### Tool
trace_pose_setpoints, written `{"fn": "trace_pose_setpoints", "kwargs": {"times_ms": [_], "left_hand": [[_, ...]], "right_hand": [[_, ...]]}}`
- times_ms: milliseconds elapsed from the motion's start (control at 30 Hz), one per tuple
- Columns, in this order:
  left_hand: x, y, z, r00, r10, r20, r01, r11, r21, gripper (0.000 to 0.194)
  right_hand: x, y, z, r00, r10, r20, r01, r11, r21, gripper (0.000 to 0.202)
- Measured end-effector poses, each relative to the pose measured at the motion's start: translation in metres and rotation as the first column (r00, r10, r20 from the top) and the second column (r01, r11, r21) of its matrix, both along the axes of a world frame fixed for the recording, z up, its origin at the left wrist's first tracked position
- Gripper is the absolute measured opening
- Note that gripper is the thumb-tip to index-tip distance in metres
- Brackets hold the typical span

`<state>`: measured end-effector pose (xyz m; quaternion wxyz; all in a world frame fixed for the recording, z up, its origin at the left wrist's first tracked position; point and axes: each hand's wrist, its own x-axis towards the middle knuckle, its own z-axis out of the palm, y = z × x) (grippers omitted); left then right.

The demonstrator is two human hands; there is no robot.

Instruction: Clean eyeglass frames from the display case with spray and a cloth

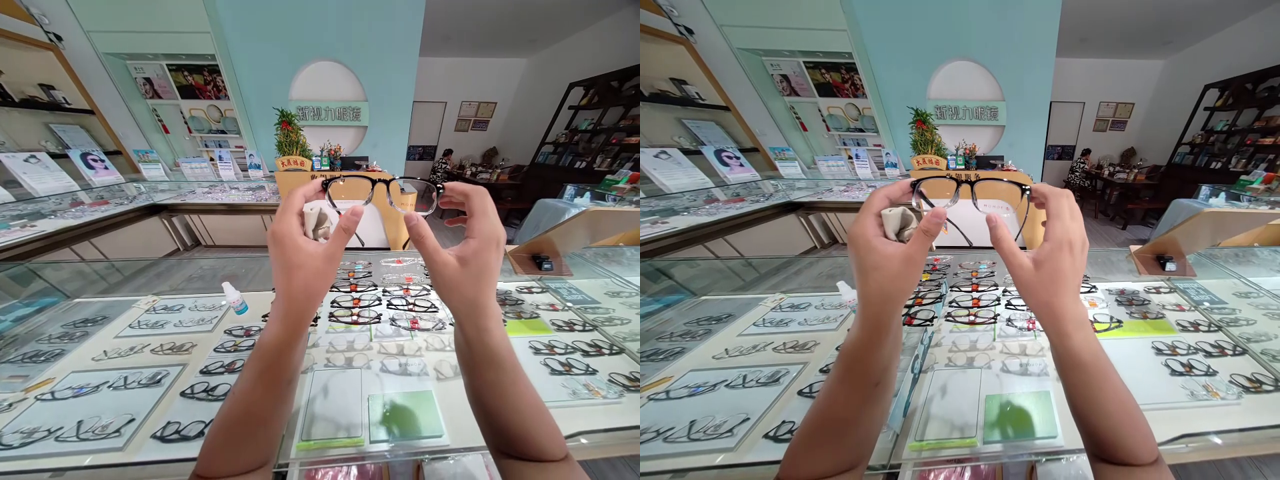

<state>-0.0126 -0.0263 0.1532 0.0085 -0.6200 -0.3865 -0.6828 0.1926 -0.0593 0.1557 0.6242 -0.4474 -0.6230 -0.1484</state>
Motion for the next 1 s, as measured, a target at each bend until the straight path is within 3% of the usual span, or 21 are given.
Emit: {"fn": "trace_pose_setpoints", "kwargs": {"times_ms": [367, 567, 700, 867, 1000], "left_hand": [[0.009, 0.011, -0.006, 0.995, -0.09, 0.035, 0.09, 0.996, -0.021, 0.066], [0.013, 0.014, -0.01, 0.993, -0.115, 0.039, 0.116, 0.993, -0.018, 0.069], [0.015, 0.017, -0.011, 0.994, -0.091, 0.063, 0.089, 0.995, 0.032, 0.069], [0.015, 0.018, -0.012, 0.993, -0.018, 0.117, -0.001, 0.987, 0.161, 0.073], [0.013, 0.017, -0.015, 0.991, 0.006, 0.131, -0.027, 0.987, 0.157, 0.082]], "right_hand": [[-0.006, -0.011, 0.003, 0.998, -0.039, 0.042, 0.033, 0.989, 0.141, 0.046], [-0.007, -0.013, 0.002, 0.994, -0.079, 0.074, 0.07, 0.99, 0.119, 0.058], [-0.008, -0.013, 0.002, 0.999, -0.018, 0.05, 0.011, 0.991, 0.131, 0.052], [-0.007, -0.007, -0.001, 0.997, 0.07, 0.019, -0.071, 0.997, 0.02, 0.057], [-0.004, -0.004, -0.003, 0.992, 0.129, 0.001, -0.128, 0.99, -0.061, 0.055]]}}
